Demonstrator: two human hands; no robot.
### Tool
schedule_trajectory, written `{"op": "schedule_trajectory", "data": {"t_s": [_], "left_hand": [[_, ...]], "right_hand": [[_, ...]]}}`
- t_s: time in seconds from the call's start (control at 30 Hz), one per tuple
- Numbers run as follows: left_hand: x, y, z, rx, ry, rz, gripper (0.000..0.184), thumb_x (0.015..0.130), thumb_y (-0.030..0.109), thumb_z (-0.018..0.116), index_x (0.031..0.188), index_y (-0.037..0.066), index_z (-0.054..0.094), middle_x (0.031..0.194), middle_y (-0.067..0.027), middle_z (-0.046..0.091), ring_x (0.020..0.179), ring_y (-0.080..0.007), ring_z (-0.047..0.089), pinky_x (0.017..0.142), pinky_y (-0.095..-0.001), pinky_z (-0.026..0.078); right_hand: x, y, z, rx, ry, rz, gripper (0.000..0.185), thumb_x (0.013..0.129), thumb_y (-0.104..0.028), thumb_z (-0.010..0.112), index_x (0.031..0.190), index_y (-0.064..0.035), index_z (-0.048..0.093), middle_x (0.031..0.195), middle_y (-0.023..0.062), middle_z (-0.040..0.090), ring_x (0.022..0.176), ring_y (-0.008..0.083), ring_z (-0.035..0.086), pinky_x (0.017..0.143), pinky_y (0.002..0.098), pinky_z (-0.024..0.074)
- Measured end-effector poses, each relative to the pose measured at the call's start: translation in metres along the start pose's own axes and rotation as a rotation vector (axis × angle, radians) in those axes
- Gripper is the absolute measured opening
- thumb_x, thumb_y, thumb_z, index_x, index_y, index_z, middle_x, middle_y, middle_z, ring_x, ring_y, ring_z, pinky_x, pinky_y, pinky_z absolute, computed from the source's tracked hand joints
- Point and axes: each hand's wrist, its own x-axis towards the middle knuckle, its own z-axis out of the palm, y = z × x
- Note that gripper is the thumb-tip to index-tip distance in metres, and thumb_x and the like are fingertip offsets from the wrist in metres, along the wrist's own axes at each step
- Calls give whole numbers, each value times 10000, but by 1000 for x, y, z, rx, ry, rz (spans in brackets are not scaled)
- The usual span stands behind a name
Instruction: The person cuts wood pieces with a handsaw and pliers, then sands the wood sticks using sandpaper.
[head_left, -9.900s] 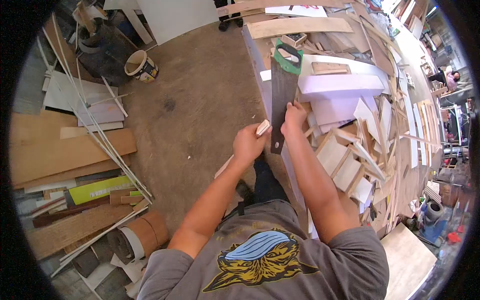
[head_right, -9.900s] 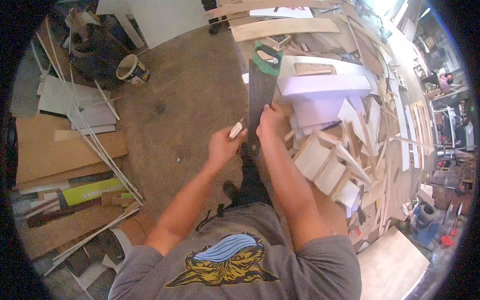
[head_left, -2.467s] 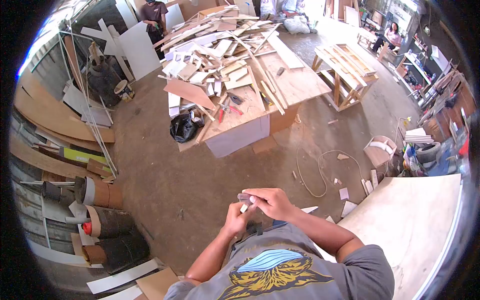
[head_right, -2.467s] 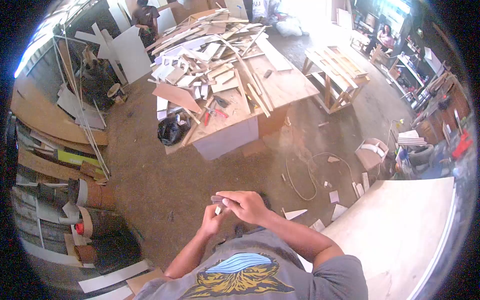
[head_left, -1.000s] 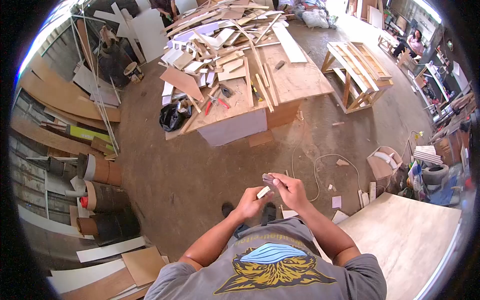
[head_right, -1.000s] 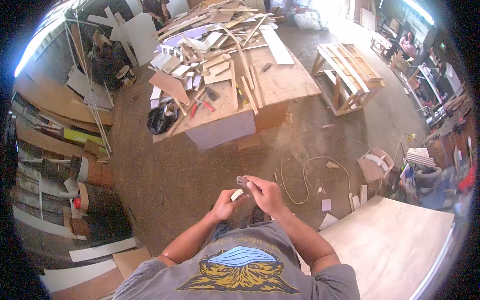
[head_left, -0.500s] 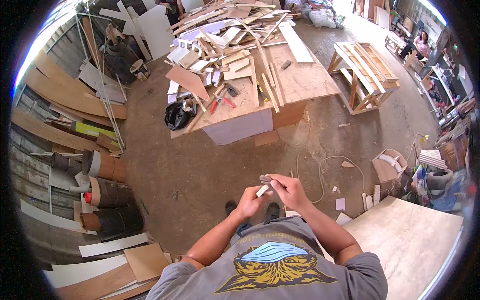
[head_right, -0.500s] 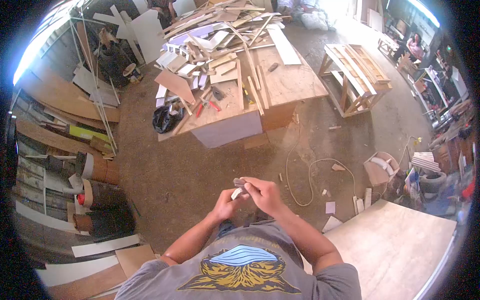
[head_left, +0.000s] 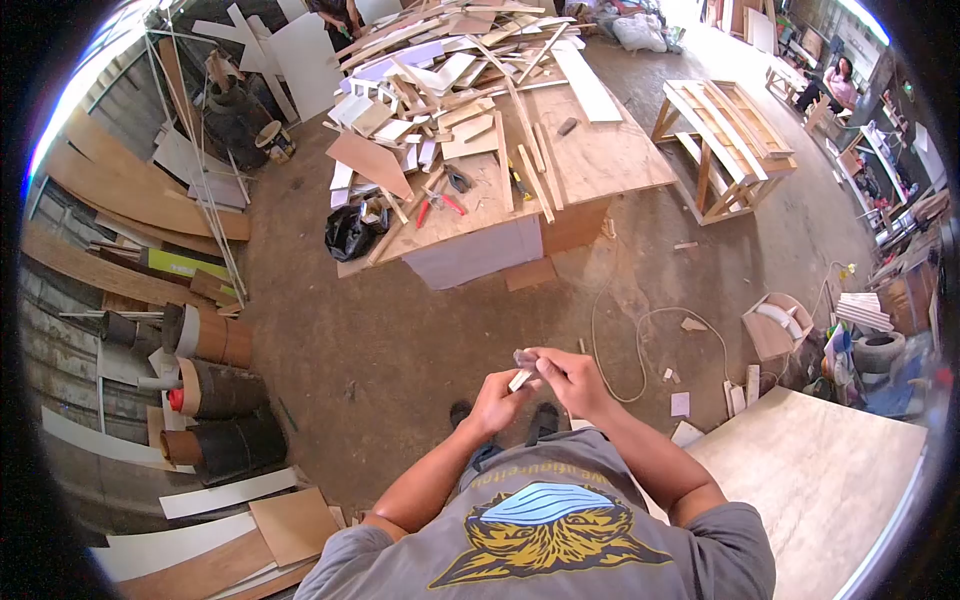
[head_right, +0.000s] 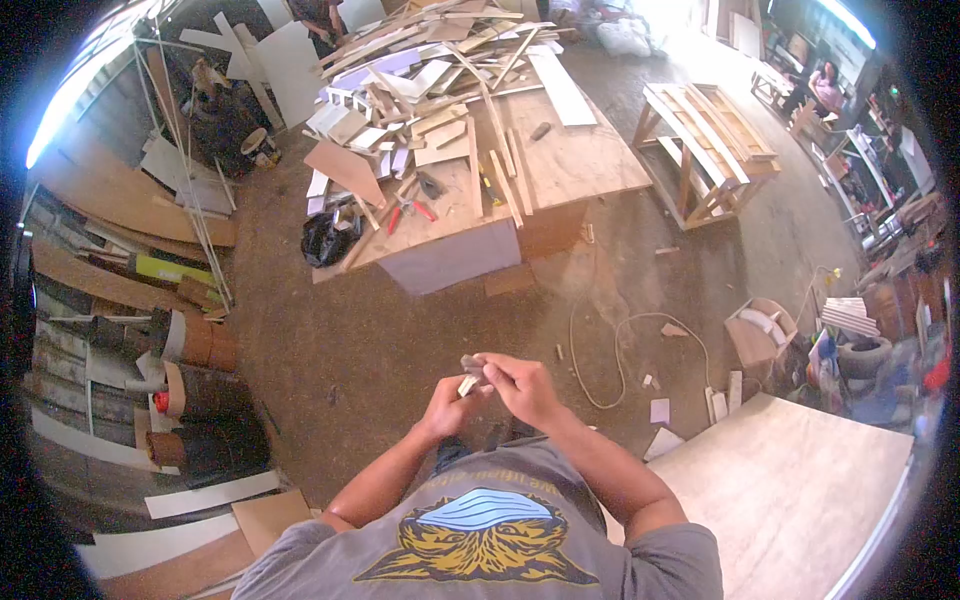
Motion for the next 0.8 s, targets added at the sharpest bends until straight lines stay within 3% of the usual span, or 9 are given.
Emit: {"op": "schedule_trajectory", "data": {"t_s": [0.1,0.2,0.3,0.4,0.5,0.6,0.7,0.73,0.8], "left_hand": [[-2,0,-5,22,-51,-8,206,1012,204,698,895,36,674,749,53,577,709,-82,498,624,-332,424],[0,-8,8,-57,93,211,278,979,244,712,918,-24,673,692,-96,593,675,-149,518,647,-380,466],[-3,-5,3,-4,8,-11,263,979,226,715,917,-26,674,700,-91,607,687,-143,522,658,-379,470],[-3,2,3,34,-10,-25,251,979,212,714,921,-29,675,711,-99,618,691,-147,523,657,-386,467],[-1,15,11,-55,45,141,264,985,219,711,912,-31,666,688,-86,588,674,-144,497,625,-384,445],[1,9,6,49,-3,38,271,995,223,700,910,-32,659,676,-70,555,667,-136,474,611,-378,428],[5,2,9,-6,26,97,271,1000,224,690,907,-29,661,676,-65,545,677,-130,472,623,-367,430],[5,2,9,-25,17,67,271,1000,224,690,905,-28,660,679,-60,548,681,-128,473,624,-368,431],[5,6,10,-63,-1,12,270,1000,224,688,902,-26,660,684,-51,554,688,-124,474,625,-369,432]], "right_hand": [[4,10,2,84,20,-42,282,1053,-168,630,1264,-4,719,1145,162,782,1023,253,776,861,347,597],[0,-6,1,60,-60,-118,286,1063,-177,621,1261,5,716,1146,166,782,1029,251,775,870,352,597],[5,9,-1,-54,-7,-11,275,1062,-171,621,1252,0,722,1142,158,783,1045,250,770,885,350,594],[1,-1,-2,167,15,-93,282,1062,-175,622,1257,7,715,1163,164,778,1051,263,770,875,351,601],[-1,11,2,141,-29,-103,298,1067,-179,617,1269,22,703,1189,163,773,1065,255,767,884,348,602],[8,16,-9,14,31,-87,296,1065,-167,622,1279,23,697,1182,169,772,1062,243,765,879,347,603],[0,1,-5,210,11,-106,268,1044,-121,638,1271,1,712,1167,169,775,1044,246,770,863,337,600],[0,-4,-8,84,-17,-183,260,1033,-91,640,1267,-8,717,1168,176,773,1026,257,775,841,334,601],[5,11,-6,45,37,-101,262,1035,-94,637,1269,-9,718,1169,168,774,1027,259,774,847,337,599]]}}
